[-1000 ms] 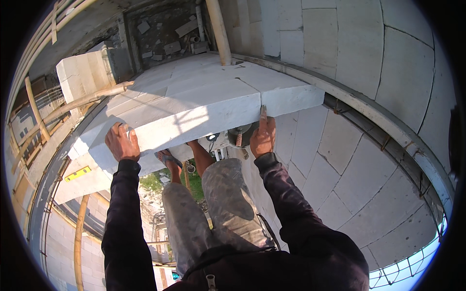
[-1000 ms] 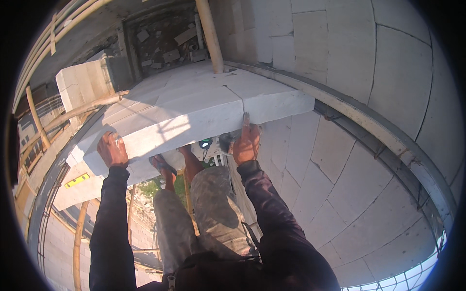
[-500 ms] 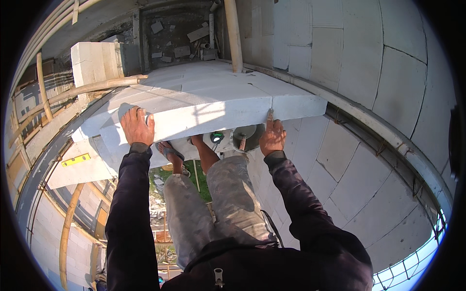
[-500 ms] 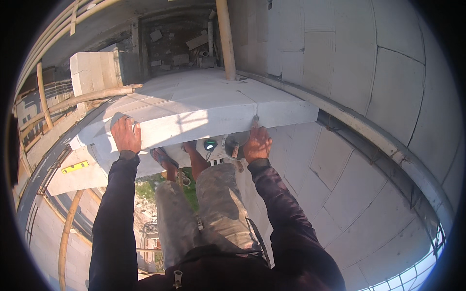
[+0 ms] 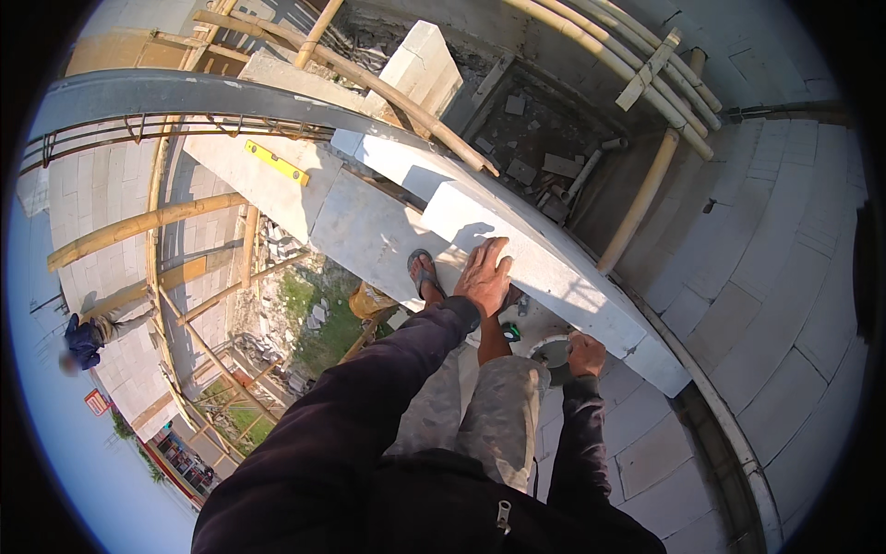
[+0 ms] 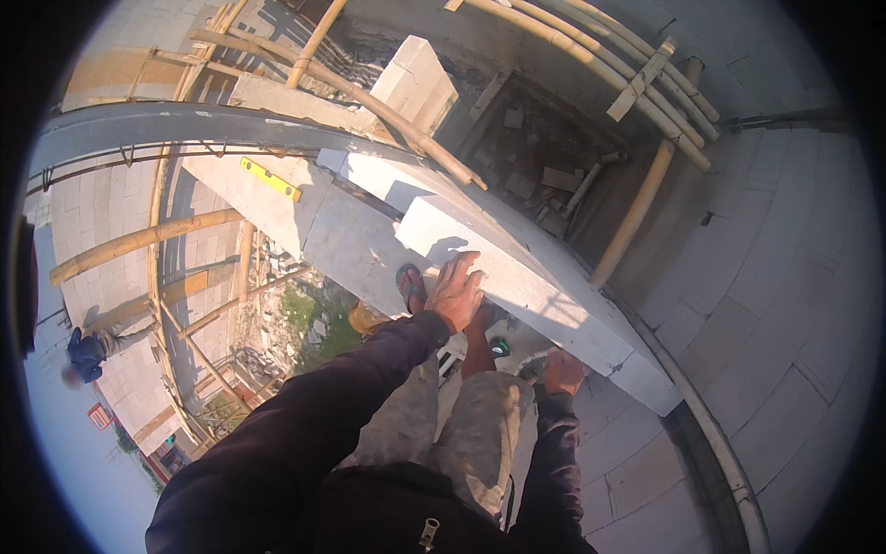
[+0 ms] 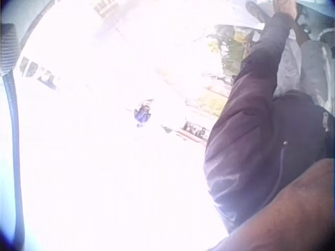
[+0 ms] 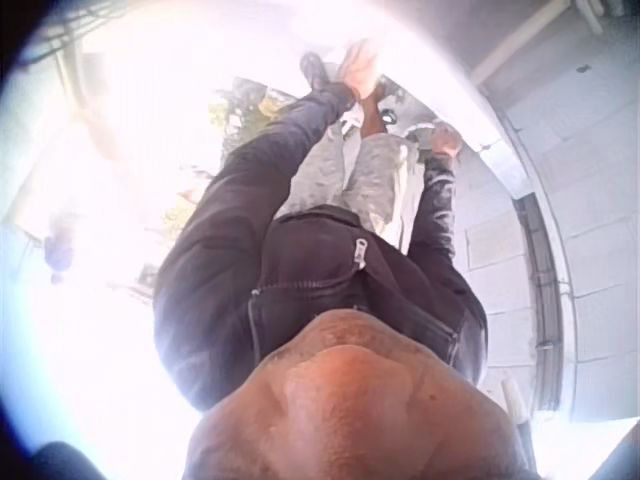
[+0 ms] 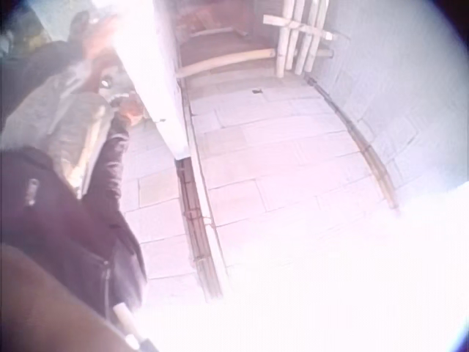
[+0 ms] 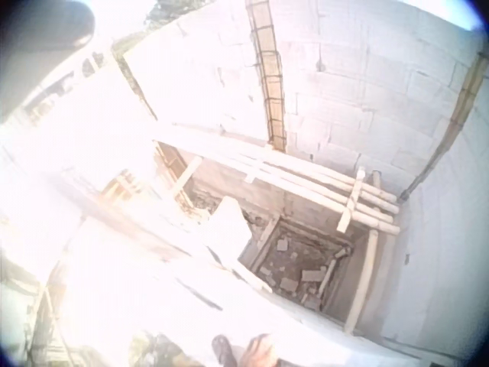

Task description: The person measures a wall section with a tape measure, then positions and secures white rectangular tiles using a trowel and mortar. They repeatedly scoop mortar, apply it to the tiles, and press the tiles into place along a curved wall.

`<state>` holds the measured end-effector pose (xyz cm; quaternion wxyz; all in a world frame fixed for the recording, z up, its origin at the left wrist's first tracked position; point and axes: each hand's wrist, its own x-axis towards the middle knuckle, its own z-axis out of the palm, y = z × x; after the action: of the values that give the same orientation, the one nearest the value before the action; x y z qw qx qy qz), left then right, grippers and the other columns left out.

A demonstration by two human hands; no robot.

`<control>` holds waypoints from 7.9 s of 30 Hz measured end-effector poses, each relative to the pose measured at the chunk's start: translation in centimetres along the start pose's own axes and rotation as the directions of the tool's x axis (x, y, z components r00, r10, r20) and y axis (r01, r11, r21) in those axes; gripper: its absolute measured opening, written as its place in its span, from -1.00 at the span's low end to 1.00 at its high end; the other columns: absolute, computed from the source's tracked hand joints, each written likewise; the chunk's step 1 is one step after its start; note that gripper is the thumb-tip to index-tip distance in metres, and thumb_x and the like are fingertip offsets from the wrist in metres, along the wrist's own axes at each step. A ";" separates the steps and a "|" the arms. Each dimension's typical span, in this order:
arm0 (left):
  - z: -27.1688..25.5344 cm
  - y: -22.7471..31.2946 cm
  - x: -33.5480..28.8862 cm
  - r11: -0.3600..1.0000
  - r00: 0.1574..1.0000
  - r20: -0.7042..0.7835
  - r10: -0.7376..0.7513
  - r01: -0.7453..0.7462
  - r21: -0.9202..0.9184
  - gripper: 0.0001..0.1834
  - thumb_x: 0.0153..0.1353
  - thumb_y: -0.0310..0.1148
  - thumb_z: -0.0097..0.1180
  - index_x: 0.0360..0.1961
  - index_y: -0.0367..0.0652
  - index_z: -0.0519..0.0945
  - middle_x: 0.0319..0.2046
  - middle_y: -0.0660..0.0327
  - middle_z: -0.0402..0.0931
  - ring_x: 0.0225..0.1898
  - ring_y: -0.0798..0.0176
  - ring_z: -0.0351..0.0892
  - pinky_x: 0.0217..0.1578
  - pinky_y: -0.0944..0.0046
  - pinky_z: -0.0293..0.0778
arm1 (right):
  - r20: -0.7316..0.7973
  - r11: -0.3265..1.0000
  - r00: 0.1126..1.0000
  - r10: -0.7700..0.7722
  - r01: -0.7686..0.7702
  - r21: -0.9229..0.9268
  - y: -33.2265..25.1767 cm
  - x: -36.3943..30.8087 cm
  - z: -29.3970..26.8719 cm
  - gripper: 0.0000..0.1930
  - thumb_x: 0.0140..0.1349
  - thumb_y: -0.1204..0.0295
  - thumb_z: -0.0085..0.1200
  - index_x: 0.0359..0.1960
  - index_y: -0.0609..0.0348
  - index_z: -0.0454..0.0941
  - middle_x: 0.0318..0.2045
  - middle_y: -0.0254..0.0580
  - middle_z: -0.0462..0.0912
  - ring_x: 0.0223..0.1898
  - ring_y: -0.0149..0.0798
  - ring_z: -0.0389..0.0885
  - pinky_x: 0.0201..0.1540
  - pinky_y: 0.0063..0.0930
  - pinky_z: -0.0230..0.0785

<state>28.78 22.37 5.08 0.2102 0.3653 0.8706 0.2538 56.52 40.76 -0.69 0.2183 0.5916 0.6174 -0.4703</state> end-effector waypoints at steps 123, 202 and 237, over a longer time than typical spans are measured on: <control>-66.9 22.4 -40.2 0.901 0.866 -0.497 -0.060 0.261 0.347 -0.70 0.10 -0.34 0.13 -0.17 -0.27 0.63 -0.46 0.13 0.58 -0.33 0.08 0.62 -0.28 -0.06 0.47 | 0.986 -0.705 -0.120 0.113 0.690 0.165 -46.9 -39.7 30.3 -0.67 0.17 0.24 0.21 -0.11 0.17 0.65 -0.10 0.02 0.68 -0.06 -0.04 0.65 0.02 -0.20 0.48; -34.8 0.4 -49.6 0.276 0.119 -0.283 -0.952 0.738 -0.616 -0.54 0.19 -0.21 0.18 0.10 -0.16 0.54 0.02 -0.04 0.58 0.05 -0.07 0.55 0.10 0.03 0.40 | 0.654 0.271 0.757 -0.009 0.631 -0.727 -42.6 -11.3 17.9 -0.89 0.13 0.52 0.15 -0.47 0.34 0.63 -0.59 -0.14 0.67 -0.62 -0.29 0.66 -0.57 -0.36 0.47; 10.3 5.1 -53.4 -0.352 -0.084 0.342 -0.936 0.215 -0.911 -0.72 0.21 -0.26 0.12 -0.09 -0.11 0.58 -0.20 0.22 0.64 -0.22 0.23 0.67 -0.37 0.17 0.62 | 0.729 0.225 0.674 -0.115 0.733 -0.642 -43.7 -18.6 23.2 -0.83 0.18 0.41 0.13 -0.30 0.28 0.58 -0.49 -0.11 0.63 -0.58 -0.23 0.62 -0.58 -0.33 0.48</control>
<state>71.61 -11.26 9.72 0.1351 -0.5962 0.5690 0.5501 12.79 17.71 18.00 0.5220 0.0010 0.8206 -0.2328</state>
